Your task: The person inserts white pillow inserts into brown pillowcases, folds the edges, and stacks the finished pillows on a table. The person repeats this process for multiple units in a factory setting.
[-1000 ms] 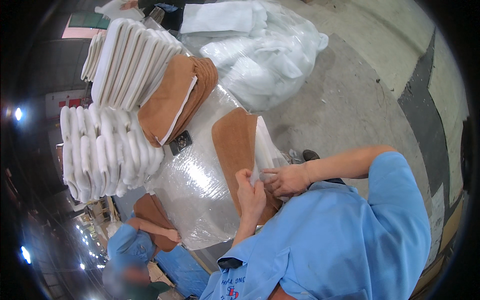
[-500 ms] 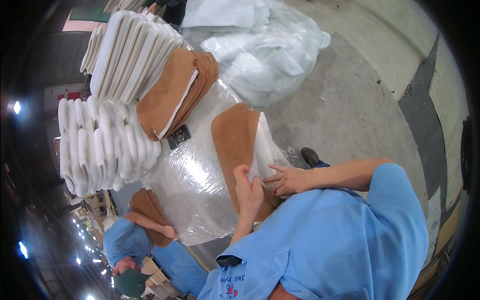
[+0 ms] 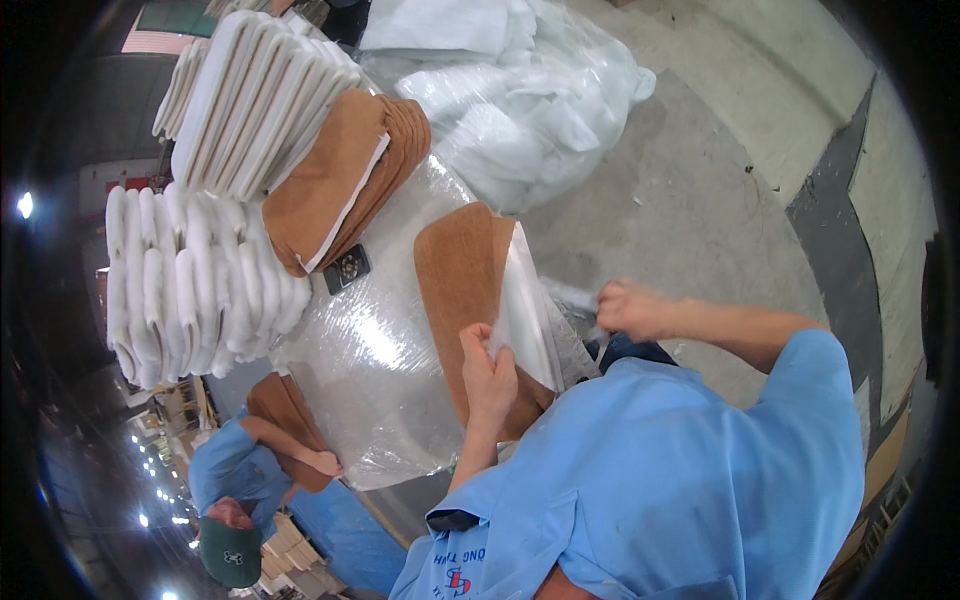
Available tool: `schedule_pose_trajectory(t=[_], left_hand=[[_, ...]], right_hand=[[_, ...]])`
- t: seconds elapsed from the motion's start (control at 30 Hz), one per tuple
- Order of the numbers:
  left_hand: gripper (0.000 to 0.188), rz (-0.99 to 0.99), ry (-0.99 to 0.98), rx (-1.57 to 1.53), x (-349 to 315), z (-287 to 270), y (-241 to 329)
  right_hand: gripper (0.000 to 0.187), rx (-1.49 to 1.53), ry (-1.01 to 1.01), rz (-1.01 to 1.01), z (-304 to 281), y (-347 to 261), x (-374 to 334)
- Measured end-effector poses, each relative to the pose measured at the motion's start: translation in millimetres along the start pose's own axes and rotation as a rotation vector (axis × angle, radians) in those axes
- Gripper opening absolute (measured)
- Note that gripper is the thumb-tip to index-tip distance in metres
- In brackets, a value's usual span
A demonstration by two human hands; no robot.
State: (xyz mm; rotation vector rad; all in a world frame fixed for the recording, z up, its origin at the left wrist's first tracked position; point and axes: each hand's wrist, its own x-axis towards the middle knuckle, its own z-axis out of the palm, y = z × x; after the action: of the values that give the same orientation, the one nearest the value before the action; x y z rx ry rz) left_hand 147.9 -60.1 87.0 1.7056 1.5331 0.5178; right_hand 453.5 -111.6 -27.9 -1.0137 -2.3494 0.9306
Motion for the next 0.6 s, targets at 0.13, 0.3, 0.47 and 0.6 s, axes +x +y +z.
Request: schedule_pose_trajectory(t=[0.13,0.3,0.47,0.6], left_hand=[[0.033,-0.092,-0.080,0.024,-4,3,8],[0.032,-0.126,-0.124,0.018,-7,10,4],[0.030,-0.058,-0.171,0.071,10,8,3],[0.030,0.000,-0.032,0.077,57,4,-4]], right_hand=[[0.009,0.121,0.232,0.464,-26,40,-14],[0.023,0.509,0.504,0.689,-30,53,21],[0.051,0.112,0.198,0.490,-30,11,100],[0.045,-0.005,0.026,0.466,-16,14,147]])
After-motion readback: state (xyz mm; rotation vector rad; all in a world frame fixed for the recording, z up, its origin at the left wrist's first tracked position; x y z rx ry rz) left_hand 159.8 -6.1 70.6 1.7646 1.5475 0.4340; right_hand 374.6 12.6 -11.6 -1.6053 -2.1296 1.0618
